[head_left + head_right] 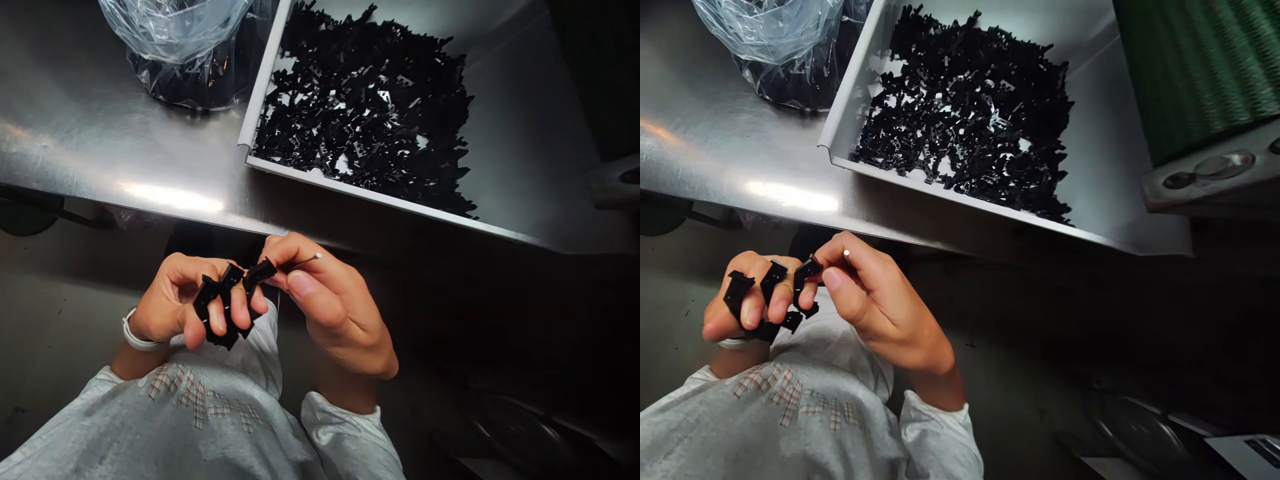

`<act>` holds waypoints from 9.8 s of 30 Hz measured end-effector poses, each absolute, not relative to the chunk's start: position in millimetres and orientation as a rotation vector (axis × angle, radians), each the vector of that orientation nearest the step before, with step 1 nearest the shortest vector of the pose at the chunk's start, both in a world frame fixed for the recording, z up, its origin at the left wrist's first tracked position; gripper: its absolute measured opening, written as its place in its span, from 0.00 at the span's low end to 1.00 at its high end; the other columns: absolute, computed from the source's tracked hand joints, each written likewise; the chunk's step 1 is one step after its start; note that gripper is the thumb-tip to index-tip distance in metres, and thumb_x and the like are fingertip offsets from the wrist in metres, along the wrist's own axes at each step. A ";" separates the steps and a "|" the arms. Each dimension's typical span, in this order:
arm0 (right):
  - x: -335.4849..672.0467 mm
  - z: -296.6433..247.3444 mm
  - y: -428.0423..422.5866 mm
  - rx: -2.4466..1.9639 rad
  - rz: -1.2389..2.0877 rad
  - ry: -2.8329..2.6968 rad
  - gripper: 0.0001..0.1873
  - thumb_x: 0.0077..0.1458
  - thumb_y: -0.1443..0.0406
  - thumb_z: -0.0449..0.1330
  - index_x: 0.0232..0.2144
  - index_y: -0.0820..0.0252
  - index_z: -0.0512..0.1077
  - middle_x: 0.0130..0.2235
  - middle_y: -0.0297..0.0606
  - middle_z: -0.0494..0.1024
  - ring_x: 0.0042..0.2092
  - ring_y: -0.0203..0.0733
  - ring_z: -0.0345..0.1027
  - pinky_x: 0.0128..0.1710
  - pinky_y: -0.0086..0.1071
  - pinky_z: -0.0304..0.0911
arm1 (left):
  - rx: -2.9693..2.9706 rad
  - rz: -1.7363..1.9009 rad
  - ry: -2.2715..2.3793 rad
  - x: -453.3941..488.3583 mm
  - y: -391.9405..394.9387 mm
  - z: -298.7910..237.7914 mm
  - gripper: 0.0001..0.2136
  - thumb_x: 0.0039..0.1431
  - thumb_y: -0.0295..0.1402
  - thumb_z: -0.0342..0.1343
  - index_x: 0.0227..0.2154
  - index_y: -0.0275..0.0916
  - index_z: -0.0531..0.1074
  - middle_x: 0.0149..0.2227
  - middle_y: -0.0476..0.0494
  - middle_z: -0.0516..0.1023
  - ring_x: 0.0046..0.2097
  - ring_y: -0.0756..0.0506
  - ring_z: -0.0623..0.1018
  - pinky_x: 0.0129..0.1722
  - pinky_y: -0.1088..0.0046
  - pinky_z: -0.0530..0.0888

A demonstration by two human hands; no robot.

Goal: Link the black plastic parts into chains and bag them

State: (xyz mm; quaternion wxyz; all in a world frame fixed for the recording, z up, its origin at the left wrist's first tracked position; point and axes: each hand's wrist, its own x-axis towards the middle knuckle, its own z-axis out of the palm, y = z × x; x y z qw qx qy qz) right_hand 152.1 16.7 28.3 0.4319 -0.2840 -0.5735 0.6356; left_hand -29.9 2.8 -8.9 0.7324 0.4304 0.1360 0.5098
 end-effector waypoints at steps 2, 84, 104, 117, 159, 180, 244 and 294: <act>151.2 29.7 17.1 -0.732 1.581 -1.448 0.12 0.67 0.58 0.59 0.32 0.57 0.69 0.27 0.30 0.72 0.28 0.33 0.69 0.27 0.27 0.65 | 0.937 1.116 0.301 -29.9 2.8 -8.9 0.11 0.54 0.42 0.70 0.24 0.43 0.79 0.24 0.47 0.77 0.34 0.43 0.81 0.42 0.64 0.78; 144.2 26.2 17.6 -0.750 1.477 -1.587 0.06 0.63 0.64 0.64 0.34 0.54 0.69 0.36 0.33 0.67 0.37 0.37 0.63 0.33 0.31 0.64 | 0.834 0.917 0.553 -26.2 2.8 -2.0 0.21 0.48 0.49 0.71 0.21 0.34 0.76 0.25 0.46 0.76 0.31 0.48 0.76 0.34 0.73 0.74; 155.8 26.5 19.1 -0.776 1.588 -1.435 0.10 0.65 0.55 0.62 0.41 0.54 0.73 0.36 0.32 0.70 0.31 0.33 0.68 0.30 0.31 0.66 | 0.839 0.958 0.455 -24.6 5.3 -3.4 0.15 0.52 0.44 0.71 0.23 0.37 0.79 0.26 0.45 0.78 0.33 0.47 0.79 0.41 0.69 0.78; 154.1 26.8 21.9 -0.709 1.779 -1.374 0.10 0.67 0.60 0.61 0.34 0.57 0.68 0.29 0.30 0.75 0.29 0.31 0.72 0.29 0.28 0.66 | 0.897 0.959 0.406 -24.9 8.7 -3.6 0.15 0.53 0.44 0.70 0.24 0.38 0.80 0.27 0.44 0.78 0.33 0.48 0.78 0.42 0.67 0.78; 149.8 21.5 23.7 -0.874 1.543 -1.447 0.17 0.69 0.55 0.57 0.30 0.57 0.67 0.26 0.28 0.72 0.30 0.32 0.68 0.31 0.27 0.65 | 0.921 1.117 0.389 -31.9 7.9 -35.2 0.20 0.54 0.53 0.67 0.20 0.42 0.75 0.18 0.50 0.67 0.39 0.40 0.83 0.51 0.59 0.77; 166.6 -75.4 88.9 -1.461 0.358 -2.179 0.17 0.67 0.71 0.53 0.51 0.62 0.79 0.48 0.52 0.79 0.47 0.52 0.76 0.48 0.41 0.71 | 0.834 1.179 0.388 -26.6 10.3 -27.5 0.21 0.56 0.48 0.67 0.18 0.41 0.71 0.22 0.52 0.71 0.33 0.50 0.79 0.50 0.69 0.75; 158.2 17.5 -3.8 -1.163 0.689 -1.734 0.14 0.66 0.61 0.60 0.54 0.51 0.72 0.46 0.42 0.70 0.44 0.44 0.70 0.39 0.39 0.73 | 0.775 1.116 0.482 -24.4 21.7 -27.3 0.24 0.52 0.53 0.68 0.18 0.39 0.69 0.24 0.50 0.74 0.34 0.46 0.82 0.46 0.64 0.79; 131.7 5.0 -10.6 -1.005 0.095 -1.855 0.12 0.55 0.80 0.66 0.39 0.63 0.79 0.41 0.37 0.77 0.42 0.38 0.72 0.39 0.32 0.73 | 1.078 1.350 0.724 -10.3 5.3 -25.0 0.11 0.67 0.42 0.57 0.42 0.48 0.85 0.46 0.44 0.86 0.56 0.38 0.82 0.59 0.54 0.77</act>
